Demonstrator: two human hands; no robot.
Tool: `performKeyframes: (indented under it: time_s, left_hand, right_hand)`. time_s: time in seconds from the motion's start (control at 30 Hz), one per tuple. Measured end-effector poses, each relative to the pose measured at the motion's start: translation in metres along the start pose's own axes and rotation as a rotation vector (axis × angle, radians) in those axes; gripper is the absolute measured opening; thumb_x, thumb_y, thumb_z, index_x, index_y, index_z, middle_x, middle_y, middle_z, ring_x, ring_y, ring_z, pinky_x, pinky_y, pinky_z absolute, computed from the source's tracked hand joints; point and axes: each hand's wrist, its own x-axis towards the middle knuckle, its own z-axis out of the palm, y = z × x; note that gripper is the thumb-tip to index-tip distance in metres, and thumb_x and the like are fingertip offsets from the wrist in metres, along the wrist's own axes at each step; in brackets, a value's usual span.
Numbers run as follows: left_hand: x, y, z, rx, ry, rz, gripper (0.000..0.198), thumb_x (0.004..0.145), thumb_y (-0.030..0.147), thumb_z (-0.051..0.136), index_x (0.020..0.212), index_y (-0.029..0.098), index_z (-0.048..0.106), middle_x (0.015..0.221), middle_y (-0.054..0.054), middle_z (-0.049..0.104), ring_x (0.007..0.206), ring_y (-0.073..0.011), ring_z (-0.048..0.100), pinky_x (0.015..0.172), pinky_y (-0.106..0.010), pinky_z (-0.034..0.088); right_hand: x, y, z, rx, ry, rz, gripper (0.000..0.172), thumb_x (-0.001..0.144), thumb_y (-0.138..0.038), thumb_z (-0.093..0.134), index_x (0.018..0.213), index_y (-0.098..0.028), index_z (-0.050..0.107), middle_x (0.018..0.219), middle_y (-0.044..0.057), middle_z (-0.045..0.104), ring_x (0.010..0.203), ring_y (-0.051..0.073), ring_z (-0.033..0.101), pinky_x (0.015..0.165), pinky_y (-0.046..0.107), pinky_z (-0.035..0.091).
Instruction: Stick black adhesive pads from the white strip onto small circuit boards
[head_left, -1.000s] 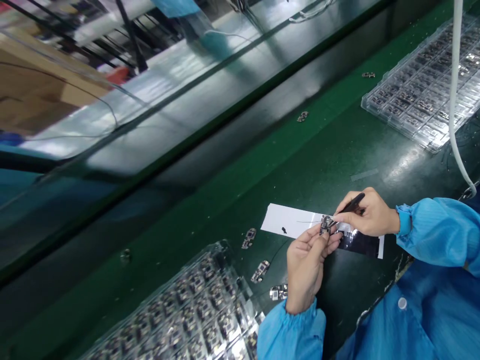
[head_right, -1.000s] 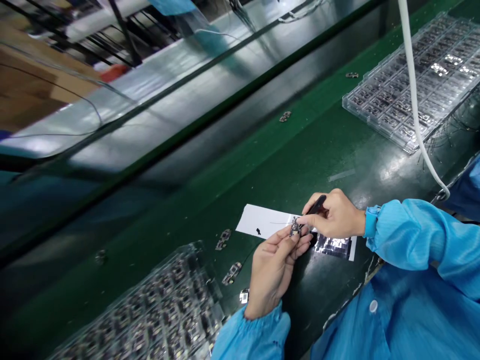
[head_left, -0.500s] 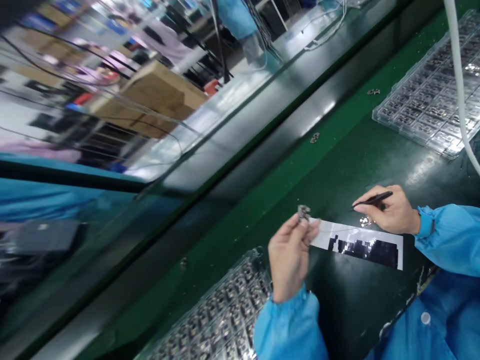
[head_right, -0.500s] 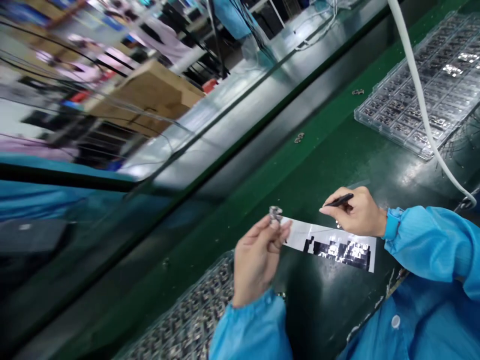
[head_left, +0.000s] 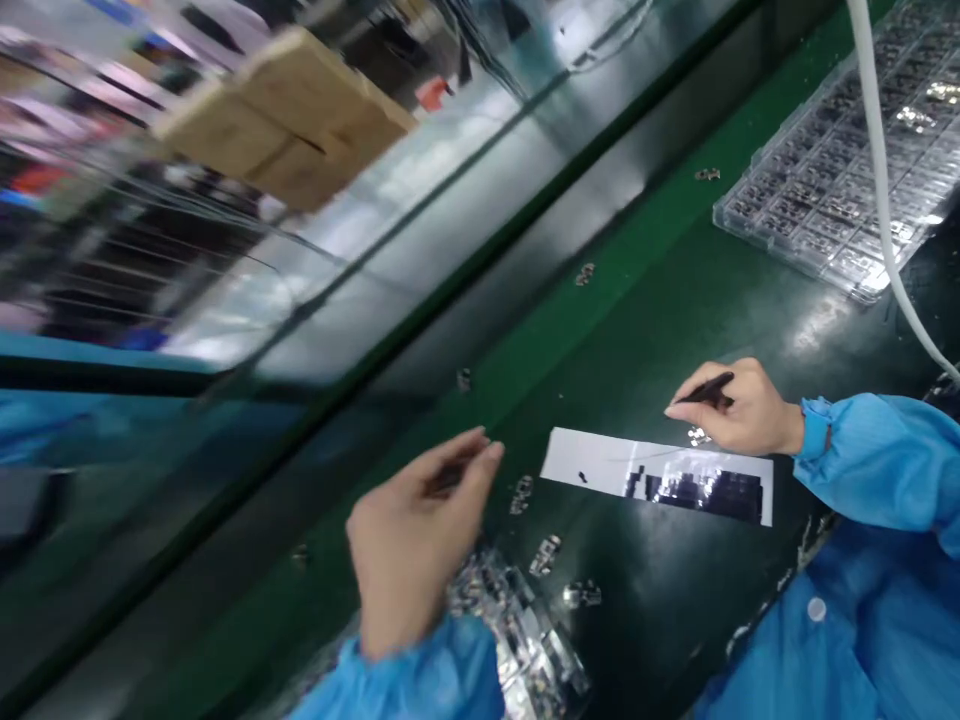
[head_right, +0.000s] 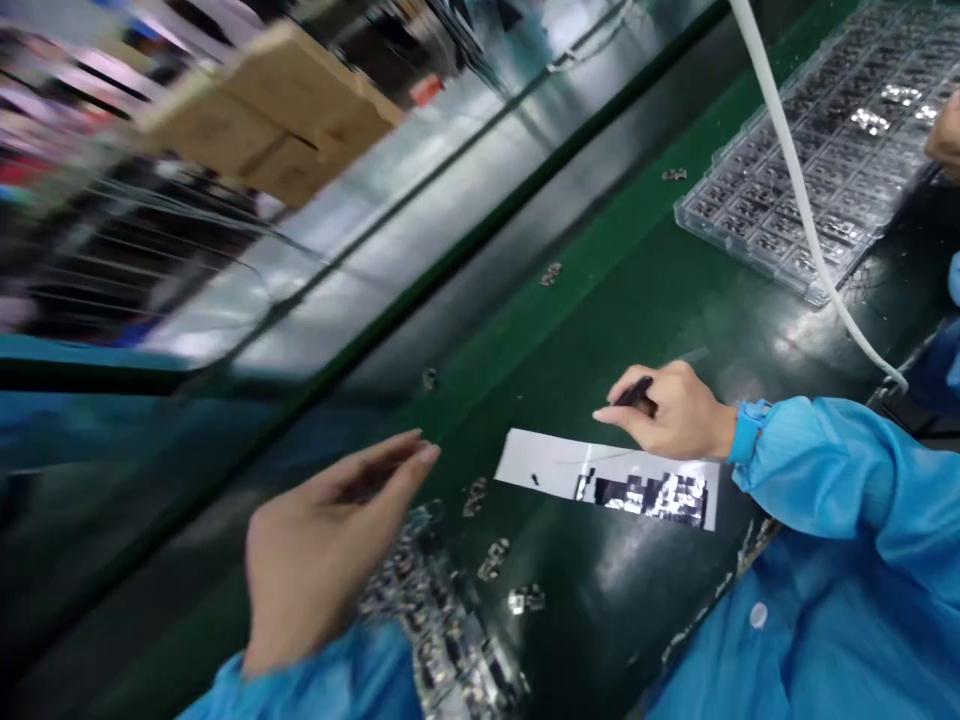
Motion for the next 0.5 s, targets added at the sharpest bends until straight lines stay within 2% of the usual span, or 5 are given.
performKeyframes:
  time_s: [0.1,0.17,0.23,0.3,0.5]
  left_hand:
    - [-0.078,0.008,0.020,0.118,-0.238,0.544,0.016,0.080,0.030,0.062,0.087,0.019,0.071,0.085,-0.002,0.072,0.074,-0.0164,0.065,0.071,-0.027,0.051]
    - [-0.122,0.009,0.040,0.130,-0.313,0.720,0.019,0.087,0.026,0.052,0.090,0.018,0.070,0.083,-0.003,0.070,0.071,-0.0141,0.065,0.066,-0.024,0.050]
    - [-0.150,0.008,0.061,0.169,-0.314,0.773,0.023,0.091,0.023,0.047,0.096,0.015,0.068,0.079,-0.004,0.067,0.067,-0.0132,0.063,0.062,-0.023,0.048]
    - [-0.160,0.006,0.077,0.221,-0.269,0.772,0.026,0.092,0.023,0.045,0.103,0.014,0.066,0.077,-0.004,0.065,0.065,-0.0136,0.062,0.059,-0.024,0.046]
    - [-0.145,0.006,0.087,0.431,-0.228,0.680,0.033,0.093,0.029,0.042,0.117,0.017,0.062,0.077,-0.004,0.062,0.065,-0.0160,0.060,0.054,-0.025,0.041]
  right_hand:
    - [-0.001,-0.004,-0.004,0.156,-0.120,0.202,0.018,0.078,-0.030,0.064,0.074,-0.013,0.060,0.049,-0.003,0.053,0.041,0.007,0.048,0.040,0.019,0.037]
    - [-0.005,-0.007,-0.008,0.246,-0.194,0.320,0.017,0.076,-0.029,0.065,0.077,-0.014,0.056,0.050,-0.004,0.053,0.042,0.007,0.050,0.039,0.019,0.038]
    - [-0.012,-0.009,-0.012,0.278,-0.255,0.386,0.017,0.074,-0.027,0.066,0.077,-0.014,0.055,0.052,-0.004,0.054,0.042,0.007,0.050,0.039,0.019,0.038]
    - [-0.019,-0.010,-0.015,0.276,-0.298,0.421,0.017,0.074,-0.026,0.066,0.074,-0.014,0.054,0.051,-0.004,0.053,0.041,0.007,0.050,0.039,0.019,0.038]
    - [-0.024,-0.003,-0.004,0.213,-0.302,0.456,0.019,0.074,-0.028,0.066,0.069,-0.015,0.053,0.047,-0.005,0.050,0.039,0.008,0.050,0.037,0.019,0.036]
